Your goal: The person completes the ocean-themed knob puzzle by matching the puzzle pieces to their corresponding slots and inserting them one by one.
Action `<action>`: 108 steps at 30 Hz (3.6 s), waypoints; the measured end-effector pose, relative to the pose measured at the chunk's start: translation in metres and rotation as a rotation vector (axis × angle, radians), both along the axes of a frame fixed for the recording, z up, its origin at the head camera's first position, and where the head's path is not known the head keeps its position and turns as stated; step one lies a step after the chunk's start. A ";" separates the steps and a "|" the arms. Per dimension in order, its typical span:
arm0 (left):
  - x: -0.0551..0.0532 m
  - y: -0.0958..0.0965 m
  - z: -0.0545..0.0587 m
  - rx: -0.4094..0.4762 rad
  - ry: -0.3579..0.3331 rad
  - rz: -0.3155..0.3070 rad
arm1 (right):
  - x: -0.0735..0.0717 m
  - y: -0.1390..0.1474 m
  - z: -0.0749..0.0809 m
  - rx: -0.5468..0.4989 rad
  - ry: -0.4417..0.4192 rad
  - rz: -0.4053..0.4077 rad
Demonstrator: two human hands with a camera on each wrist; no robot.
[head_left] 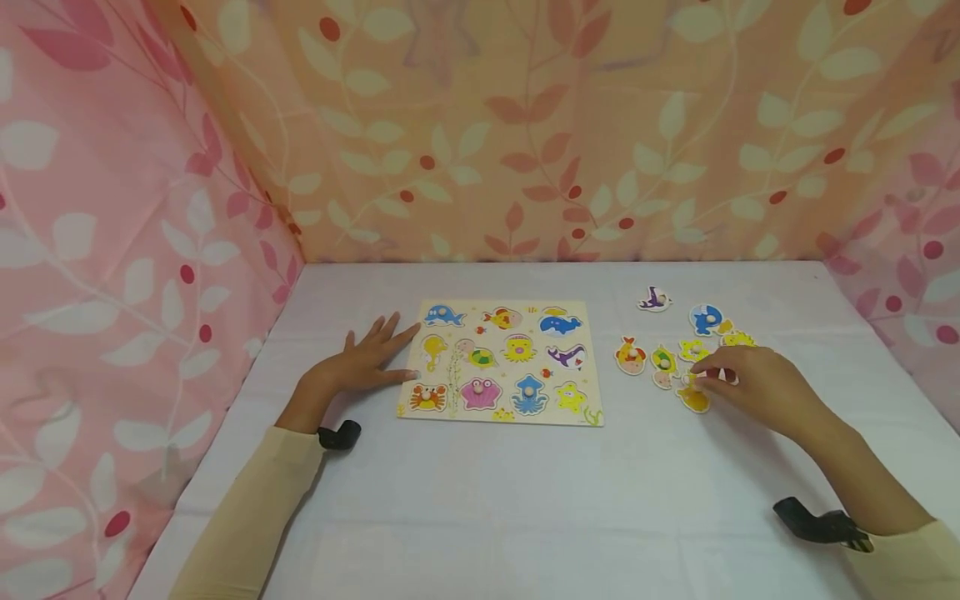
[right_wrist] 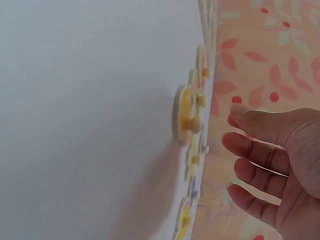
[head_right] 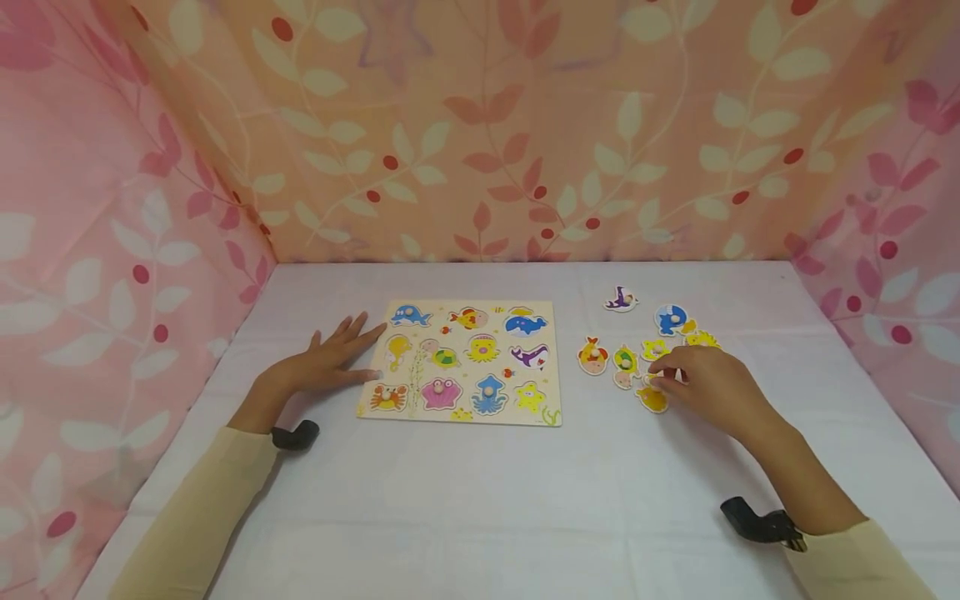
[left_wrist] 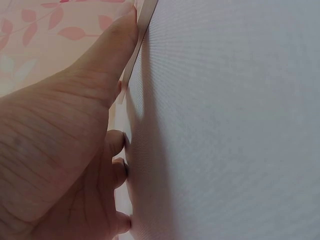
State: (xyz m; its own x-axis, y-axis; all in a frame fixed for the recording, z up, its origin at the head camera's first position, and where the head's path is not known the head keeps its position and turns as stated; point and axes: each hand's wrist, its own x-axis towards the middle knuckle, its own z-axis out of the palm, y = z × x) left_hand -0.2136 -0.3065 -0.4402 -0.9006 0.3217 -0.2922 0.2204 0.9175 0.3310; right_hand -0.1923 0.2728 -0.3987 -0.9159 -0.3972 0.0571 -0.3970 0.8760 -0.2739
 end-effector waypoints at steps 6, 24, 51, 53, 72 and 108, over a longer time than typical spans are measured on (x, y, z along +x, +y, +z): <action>0.000 -0.002 -0.001 0.010 0.005 -0.005 | -0.003 0.010 -0.010 0.003 -0.043 0.002; 0.000 -0.001 -0.001 0.008 0.002 -0.003 | -0.013 0.010 -0.014 0.117 -0.085 0.080; 0.000 0.000 0.001 0.010 -0.005 0.010 | -0.005 0.027 -0.019 -0.004 -0.195 0.090; 0.000 0.001 0.001 0.015 -0.005 0.011 | -0.006 0.029 -0.018 -0.025 -0.191 0.100; -0.001 0.000 0.001 0.004 0.008 0.001 | -0.011 0.033 -0.020 -0.021 -0.177 0.144; -0.001 0.002 0.002 -0.014 0.003 -0.008 | -0.003 0.042 -0.030 -0.103 -0.072 0.178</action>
State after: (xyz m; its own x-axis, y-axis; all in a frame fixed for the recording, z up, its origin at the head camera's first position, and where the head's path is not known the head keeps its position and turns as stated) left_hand -0.2149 -0.3047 -0.4379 -0.8989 0.3250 -0.2938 0.2290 0.9202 0.3174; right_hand -0.1957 0.3149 -0.4288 -0.8352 -0.5483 0.0422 -0.5187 0.7600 -0.3916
